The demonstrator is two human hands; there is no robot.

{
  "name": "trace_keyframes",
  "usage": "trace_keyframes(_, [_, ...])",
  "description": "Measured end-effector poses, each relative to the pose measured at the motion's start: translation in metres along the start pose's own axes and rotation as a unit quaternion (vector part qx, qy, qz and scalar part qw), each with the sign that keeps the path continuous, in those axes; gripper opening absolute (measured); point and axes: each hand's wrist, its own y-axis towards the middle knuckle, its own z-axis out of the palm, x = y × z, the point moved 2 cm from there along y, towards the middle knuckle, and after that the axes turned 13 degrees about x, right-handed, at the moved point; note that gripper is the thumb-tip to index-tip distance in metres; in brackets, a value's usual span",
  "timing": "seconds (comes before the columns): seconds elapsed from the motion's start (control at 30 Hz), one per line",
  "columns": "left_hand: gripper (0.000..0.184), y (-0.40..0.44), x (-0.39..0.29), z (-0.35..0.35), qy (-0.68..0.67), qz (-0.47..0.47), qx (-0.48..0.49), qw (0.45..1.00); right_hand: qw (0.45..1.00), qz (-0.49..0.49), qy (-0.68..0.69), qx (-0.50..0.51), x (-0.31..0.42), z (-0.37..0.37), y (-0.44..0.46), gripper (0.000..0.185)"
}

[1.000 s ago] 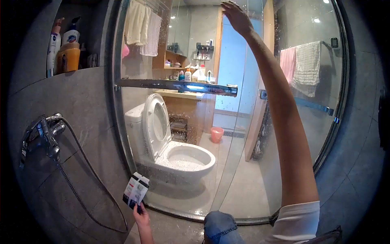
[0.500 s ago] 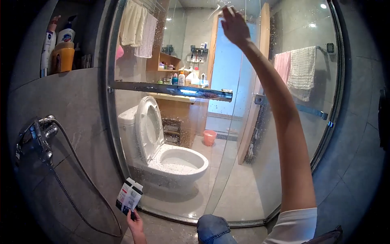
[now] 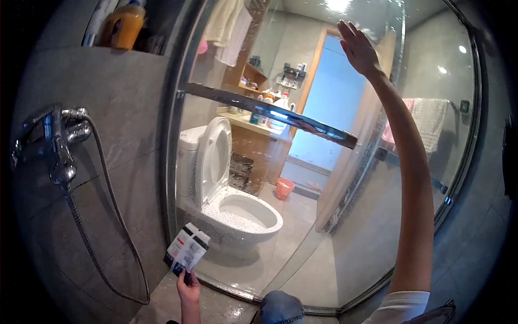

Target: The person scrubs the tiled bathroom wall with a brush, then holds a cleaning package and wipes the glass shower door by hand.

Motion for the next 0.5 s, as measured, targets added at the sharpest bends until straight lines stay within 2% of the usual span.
trace_keyframes(0.03, [0.016, 0.005, 0.003, -0.003, -0.008, 0.003, -0.003, 1.000, 1.000, -0.017, -0.003, -0.003, 0.011, 0.004, 0.013, 0.041])
trace_keyframes(0.1, [0.015, 0.014, 0.010, -0.008, -0.060, -0.064, 0.012, 0.996, 0.999, -0.036, -0.015, -0.017, 0.043, 0.010, 0.044, 0.043])
trace_keyframes(0.3, [0.013, 0.024, 0.016, -0.006, -0.041, -0.032, -0.048, 0.998, 0.986, -0.148, 0.041, -0.071, 0.179, 0.026, 0.134, 0.040])
trace_keyframes(0.4, [0.013, 0.026, 0.015, -0.006, -0.056, -0.046, -0.052, 0.996, 0.977, -0.204, 0.028, -0.053, 0.245, 0.040, 0.165, 0.039])
trace_keyframes(0.5, [0.014, 0.022, 0.012, -0.002, -0.052, -0.037, -0.032, 0.997, 0.965, -0.256, 0.017, -0.057, 0.274, 0.041, 0.167, 0.039])
